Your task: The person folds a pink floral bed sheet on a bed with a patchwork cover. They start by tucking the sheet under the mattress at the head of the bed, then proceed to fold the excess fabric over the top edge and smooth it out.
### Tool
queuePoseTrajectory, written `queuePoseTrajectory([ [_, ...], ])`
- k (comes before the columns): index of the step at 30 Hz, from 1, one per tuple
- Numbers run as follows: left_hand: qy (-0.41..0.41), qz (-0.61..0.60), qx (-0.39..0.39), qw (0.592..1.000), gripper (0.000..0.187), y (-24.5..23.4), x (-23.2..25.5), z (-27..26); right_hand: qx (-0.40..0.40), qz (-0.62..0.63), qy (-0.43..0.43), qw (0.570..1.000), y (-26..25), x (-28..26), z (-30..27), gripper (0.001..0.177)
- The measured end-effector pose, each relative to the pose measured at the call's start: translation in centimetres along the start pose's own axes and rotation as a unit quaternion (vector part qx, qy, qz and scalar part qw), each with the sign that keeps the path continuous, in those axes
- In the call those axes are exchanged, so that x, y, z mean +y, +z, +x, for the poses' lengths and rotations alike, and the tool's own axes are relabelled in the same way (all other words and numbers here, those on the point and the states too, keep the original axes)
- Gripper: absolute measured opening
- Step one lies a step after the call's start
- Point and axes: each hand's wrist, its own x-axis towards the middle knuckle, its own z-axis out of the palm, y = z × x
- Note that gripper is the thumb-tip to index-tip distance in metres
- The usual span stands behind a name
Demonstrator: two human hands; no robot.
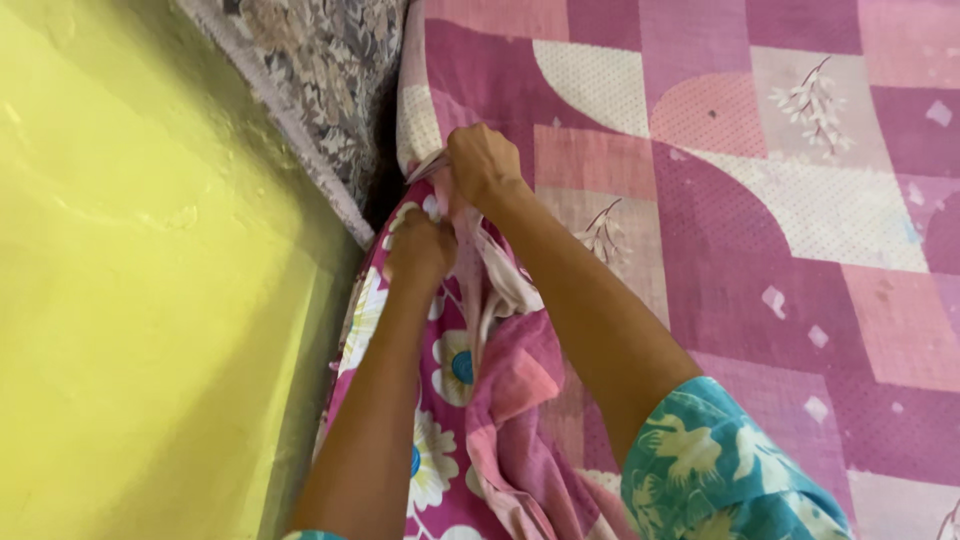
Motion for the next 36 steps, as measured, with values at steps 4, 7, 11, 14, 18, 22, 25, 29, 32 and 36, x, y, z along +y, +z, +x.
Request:
queuePoseTrajectory([
  [4, -0.029, 0.043, 0.02, 0.998, 0.063, 0.5, 1.0, -0.3, -0.033, -0.017, -0.013, 0.999, 0.6, 1.2, 0.4, 0.011],
  [7, -0.077, -0.012, 0.016, 0.997, 0.063, -1.3, 1.7, 1.6, -0.05, 0.001, -0.036, 0.998, 0.7, 0.8, -1.9, 0.013],
  [11, -0.081, -0.064, 0.025, 0.994, 0.065, -3.1, 3.4, 4.3, -0.069, 0.008, -0.088, 0.994, -0.8, 0.6, -4.3, 0.012],
  [14, -0.072, -0.126, 0.021, 0.989, 0.057, -2.5, 2.9, 6.8, -0.119, -0.039, -0.122, 0.985, -2.2, 0.7, -3.5, 0.013],
  [18, -0.164, -0.444, -0.104, 0.875, 0.045, 0.4, 2.0, 11.7, -0.156, -0.077, -0.129, 0.976, -2.8, 0.6, -2.9, 0.015],
  [22, -0.014, -0.075, 0.037, 0.996, 0.041, 4.0, -1.6, 13.7, -0.161, -0.013, -0.16, 0.974, -2.5, 0.0, -3.6, 0.024],
  [25, 0.049, -0.065, 0.109, 0.991, 0.043, 4.2, -2.4, 14.9, -0.197, 0.048, -0.133, 0.97, -2.6, 0.6, -3.4, 0.032],
  [29, 0.094, -0.121, 0.165, 0.974, 0.039, 3.8, -1.1, 12.1, -0.152, 0.102, -0.089, 0.979, -2.6, 1.4, -3.3, 0.042],
  [32, 0.102, -0.143, 0.171, 0.97, 0.037, 3.5, 0.4, 11.4, -0.117, 0.141, -0.036, 0.982, -2.5, 1.9, -1.9, 0.046],
  [36, 0.119, -0.146, 0.183, 0.965, 0.037, 3.0, 0.8, 12.2, -0.046, 0.234, -0.008, 0.971, -2.0, 2.1, 0.1, 0.045],
])
